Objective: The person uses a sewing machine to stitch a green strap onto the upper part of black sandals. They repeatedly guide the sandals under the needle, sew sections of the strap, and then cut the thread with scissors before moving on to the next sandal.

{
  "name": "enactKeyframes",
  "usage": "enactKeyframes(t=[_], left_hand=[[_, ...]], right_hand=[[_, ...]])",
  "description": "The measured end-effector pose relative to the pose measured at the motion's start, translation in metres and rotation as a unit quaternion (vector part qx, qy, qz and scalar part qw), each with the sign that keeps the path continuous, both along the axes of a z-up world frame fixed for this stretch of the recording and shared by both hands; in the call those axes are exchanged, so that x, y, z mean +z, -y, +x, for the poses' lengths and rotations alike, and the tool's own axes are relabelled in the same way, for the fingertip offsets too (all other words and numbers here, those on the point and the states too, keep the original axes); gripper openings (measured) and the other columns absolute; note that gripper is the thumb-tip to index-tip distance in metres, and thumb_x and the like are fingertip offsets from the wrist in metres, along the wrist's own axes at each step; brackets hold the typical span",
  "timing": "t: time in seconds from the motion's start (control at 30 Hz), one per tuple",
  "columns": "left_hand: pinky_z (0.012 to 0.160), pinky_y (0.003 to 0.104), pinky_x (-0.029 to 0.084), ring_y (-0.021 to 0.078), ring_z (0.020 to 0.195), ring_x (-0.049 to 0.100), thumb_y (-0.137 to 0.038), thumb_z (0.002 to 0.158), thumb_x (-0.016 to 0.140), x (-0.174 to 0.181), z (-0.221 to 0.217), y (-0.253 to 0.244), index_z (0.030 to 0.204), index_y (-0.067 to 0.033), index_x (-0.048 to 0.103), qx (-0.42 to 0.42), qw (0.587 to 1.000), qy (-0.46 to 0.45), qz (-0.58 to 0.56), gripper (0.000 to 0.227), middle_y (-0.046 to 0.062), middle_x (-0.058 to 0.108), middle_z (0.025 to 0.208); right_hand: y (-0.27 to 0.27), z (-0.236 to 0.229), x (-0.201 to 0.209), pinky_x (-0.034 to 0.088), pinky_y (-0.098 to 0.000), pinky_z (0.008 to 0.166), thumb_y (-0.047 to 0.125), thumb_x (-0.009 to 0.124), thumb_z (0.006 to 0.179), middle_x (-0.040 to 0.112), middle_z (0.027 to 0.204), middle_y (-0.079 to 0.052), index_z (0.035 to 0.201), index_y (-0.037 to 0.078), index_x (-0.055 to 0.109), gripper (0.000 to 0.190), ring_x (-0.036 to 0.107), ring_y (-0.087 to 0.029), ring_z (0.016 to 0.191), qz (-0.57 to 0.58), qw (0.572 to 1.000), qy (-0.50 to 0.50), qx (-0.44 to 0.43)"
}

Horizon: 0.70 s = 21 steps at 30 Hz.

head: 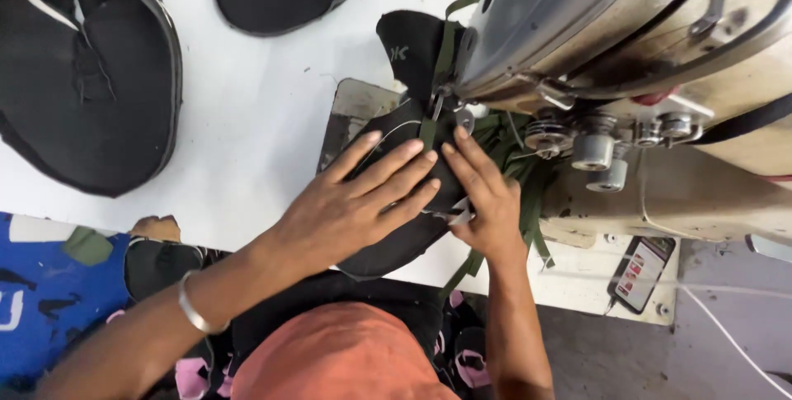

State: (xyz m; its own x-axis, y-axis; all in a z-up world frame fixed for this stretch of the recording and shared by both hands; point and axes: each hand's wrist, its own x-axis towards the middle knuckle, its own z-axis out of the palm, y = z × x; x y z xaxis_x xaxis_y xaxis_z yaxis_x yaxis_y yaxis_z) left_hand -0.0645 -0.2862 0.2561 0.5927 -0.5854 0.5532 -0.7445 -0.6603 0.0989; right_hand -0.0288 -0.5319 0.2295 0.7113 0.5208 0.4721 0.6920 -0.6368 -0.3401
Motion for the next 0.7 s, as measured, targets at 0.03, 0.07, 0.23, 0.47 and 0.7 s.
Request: enactKeyframes(t=[0.03, 0.07, 0.23, 0.47, 0.7], left_hand=[[0.116, 0.05, 0.038, 0.0259, 0.141, 0.046, -0.016, 0.088, 0.074, -0.006, 0.003, 0.001, 0.129, -0.0082, 0.07, 0.003, 1.0, -0.005, -0.002, 0.042, 0.011, 0.057, 0.145], [0.116, 0.047, 0.042, 0.0267, 0.137, 0.052, -0.013, 0.094, 0.073, -0.012, 0.005, 0.001, 0.124, -0.0053, 0.072, -0.032, 0.999, 0.009, -0.022, 0.031, 0.011, 0.062, 0.138], [0.114, 0.038, 0.056, 0.0248, 0.124, 0.069, -0.005, 0.101, 0.065, 0.026, 0.016, 0.002, 0.117, -0.0009, 0.071, -0.064, 0.926, -0.18, -0.325, 0.018, 0.013, 0.072, 0.128], [0.111, 0.045, 0.052, 0.0322, 0.121, 0.069, -0.005, 0.095, 0.07, -0.008, -0.008, 0.016, 0.109, 0.0062, 0.072, -0.003, 0.984, -0.042, -0.175, 0.019, 0.019, 0.073, 0.122], [0.109, 0.044, 0.052, 0.0311, 0.118, 0.07, -0.005, 0.095, 0.069, -0.005, 0.006, 0.014, 0.107, 0.0059, 0.074, 0.006, 0.988, -0.05, -0.143, 0.018, 0.018, 0.074, 0.118]], right_hand=[[0.002, -0.002, 0.0, 0.06, -0.0393, 0.096, 0.032, 0.079, 0.082, 0.053, 0.154, -0.017, 0.142, 0.007, 0.06, 0.068, 0.066, -0.035, 0.129, -0.002, 1.0, -0.005, 0.003], [0.003, -0.005, 0.001, 0.061, -0.0383, 0.099, 0.023, 0.069, 0.079, 0.054, 0.154, -0.016, 0.142, 0.007, 0.061, 0.066, 0.067, -0.033, 0.13, 0.026, 0.999, -0.023, 0.01], [-0.001, -0.012, 0.01, 0.056, -0.0292, 0.069, 0.009, 0.059, 0.073, 0.061, 0.15, -0.013, 0.138, 0.008, 0.066, 0.066, 0.074, -0.025, 0.121, -0.01, 0.996, -0.07, -0.06], [-0.005, -0.01, 0.022, 0.059, -0.0279, 0.072, 0.003, 0.056, 0.063, 0.053, 0.155, -0.013, 0.143, 0.006, 0.06, 0.081, 0.069, -0.026, 0.125, -0.003, 0.994, -0.098, -0.04], [-0.017, -0.002, 0.039, 0.061, -0.0297, 0.076, 0.0, 0.056, 0.061, 0.053, 0.156, -0.012, 0.143, 0.008, 0.059, 0.083, 0.07, -0.026, 0.123, -0.013, 0.99, -0.121, -0.072]])
